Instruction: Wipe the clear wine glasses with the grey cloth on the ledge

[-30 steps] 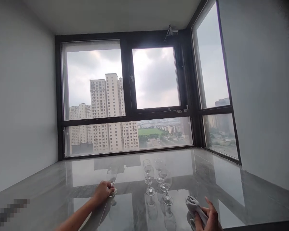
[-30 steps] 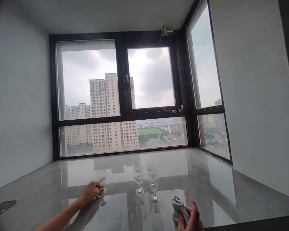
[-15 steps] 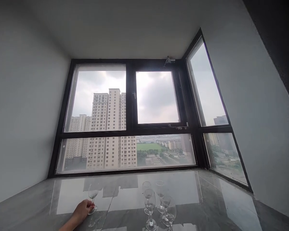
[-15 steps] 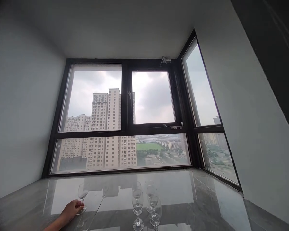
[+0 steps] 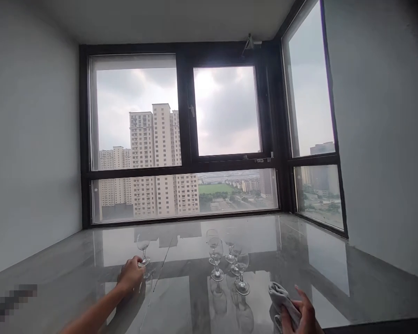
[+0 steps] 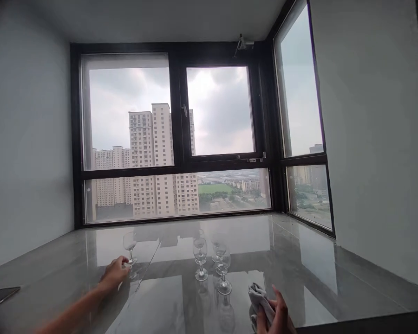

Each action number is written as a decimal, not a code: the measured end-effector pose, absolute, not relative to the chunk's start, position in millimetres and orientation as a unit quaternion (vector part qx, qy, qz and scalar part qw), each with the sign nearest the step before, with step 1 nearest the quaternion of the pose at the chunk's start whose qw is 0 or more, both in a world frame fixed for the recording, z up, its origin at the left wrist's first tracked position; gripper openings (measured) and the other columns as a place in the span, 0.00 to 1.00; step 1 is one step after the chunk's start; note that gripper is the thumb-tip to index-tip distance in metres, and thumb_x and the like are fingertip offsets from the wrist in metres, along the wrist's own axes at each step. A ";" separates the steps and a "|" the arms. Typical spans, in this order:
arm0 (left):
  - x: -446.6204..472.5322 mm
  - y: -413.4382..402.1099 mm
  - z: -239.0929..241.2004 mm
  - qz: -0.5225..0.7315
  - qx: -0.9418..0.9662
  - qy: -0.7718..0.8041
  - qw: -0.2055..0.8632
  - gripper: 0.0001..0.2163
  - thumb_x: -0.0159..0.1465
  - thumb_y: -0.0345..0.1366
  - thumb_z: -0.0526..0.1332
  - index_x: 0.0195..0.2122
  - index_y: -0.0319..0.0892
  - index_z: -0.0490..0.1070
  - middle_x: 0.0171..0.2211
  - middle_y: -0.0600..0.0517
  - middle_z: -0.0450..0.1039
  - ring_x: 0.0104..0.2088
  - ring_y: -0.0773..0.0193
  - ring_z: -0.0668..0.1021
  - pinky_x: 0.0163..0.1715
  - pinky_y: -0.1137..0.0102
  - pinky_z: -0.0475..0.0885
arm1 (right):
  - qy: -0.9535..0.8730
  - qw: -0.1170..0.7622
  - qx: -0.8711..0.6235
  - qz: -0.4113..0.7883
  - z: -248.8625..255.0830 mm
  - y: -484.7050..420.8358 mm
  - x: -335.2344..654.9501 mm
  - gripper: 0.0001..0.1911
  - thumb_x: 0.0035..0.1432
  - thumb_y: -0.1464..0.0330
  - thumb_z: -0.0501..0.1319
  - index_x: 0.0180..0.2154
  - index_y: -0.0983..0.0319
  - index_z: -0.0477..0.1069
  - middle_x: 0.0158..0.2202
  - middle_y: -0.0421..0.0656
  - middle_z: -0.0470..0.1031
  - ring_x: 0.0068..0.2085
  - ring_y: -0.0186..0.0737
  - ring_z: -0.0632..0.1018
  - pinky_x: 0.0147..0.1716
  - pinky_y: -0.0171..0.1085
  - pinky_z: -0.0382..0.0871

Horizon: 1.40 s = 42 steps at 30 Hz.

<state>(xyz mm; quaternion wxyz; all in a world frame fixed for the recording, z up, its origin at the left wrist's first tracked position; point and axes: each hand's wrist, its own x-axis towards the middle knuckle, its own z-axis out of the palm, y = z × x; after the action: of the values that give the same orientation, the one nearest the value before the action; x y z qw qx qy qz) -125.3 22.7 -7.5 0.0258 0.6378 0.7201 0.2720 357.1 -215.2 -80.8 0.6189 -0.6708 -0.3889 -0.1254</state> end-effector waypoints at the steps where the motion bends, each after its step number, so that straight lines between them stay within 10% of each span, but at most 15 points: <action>1: -119.1 13.6 -6.2 0.284 0.633 0.720 0.024 0.10 0.60 0.36 0.57 0.42 0.42 0.71 0.47 0.43 0.77 0.48 0.50 0.78 0.43 0.65 0.70 | -0.395 0.595 -0.686 -0.137 -80.5 -219.8 356.8 0.30 0.62 0.52 0.52 0.62 0.58 0.58 0.38 0.47 0.78 0.37 0.56 0.82 0.30 0.45 0.72; 7: -43.1 -57.9 10.4 0.312 0.779 0.529 0.125 0.08 0.63 0.38 0.54 0.36 0.43 0.71 0.41 0.48 0.76 0.46 0.55 0.77 0.47 0.65 0.71 | -0.421 0.542 -0.709 -0.162 -73.7 -231.9 356.0 0.29 0.63 0.56 0.53 0.62 0.61 0.57 0.40 0.48 0.78 0.37 0.52 0.81 0.33 0.42 0.71; 12: 40.6 -95.9 9.6 0.251 0.886 0.336 0.198 0.15 0.63 0.38 0.59 0.51 0.46 0.74 0.59 0.44 0.67 0.58 0.53 0.71 0.60 0.60 0.65 | -0.426 0.540 -0.707 -0.166 -76.2 -232.4 357.8 0.30 0.64 0.57 0.54 0.63 0.61 0.56 0.40 0.47 0.78 0.38 0.50 0.81 0.34 0.41 0.71; 21: 125.4 -75.4 -4.6 0.180 0.899 0.366 0.161 0.18 0.62 0.37 0.62 0.53 0.46 0.77 0.60 0.39 0.69 0.61 0.44 0.68 0.61 0.51 0.61 | -0.433 0.536 -0.708 -0.153 -76.4 -234.4 359.6 0.31 0.64 0.53 0.53 0.63 0.61 0.56 0.40 0.48 0.79 0.37 0.50 0.82 0.30 0.39 0.71; 42: -145.9 -45.7 8.0 0.114 0.780 0.615 0.032 0.22 0.68 0.42 0.53 0.59 0.45 0.73 0.64 0.44 0.67 0.66 0.52 0.65 0.65 0.59 0.58 | -0.414 0.527 -0.730 -0.135 -76.1 -230.7 360.9 0.36 0.58 0.49 0.52 0.63 0.60 0.57 0.43 0.51 0.79 0.40 0.59 0.82 0.31 0.46 0.71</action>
<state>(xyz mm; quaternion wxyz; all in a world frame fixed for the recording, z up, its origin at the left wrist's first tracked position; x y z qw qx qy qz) -145.9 -45.7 8.0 0.0316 0.7799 0.6145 0.1145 360.9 -230.7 -76.1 0.5267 -0.7300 -0.4142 -0.1348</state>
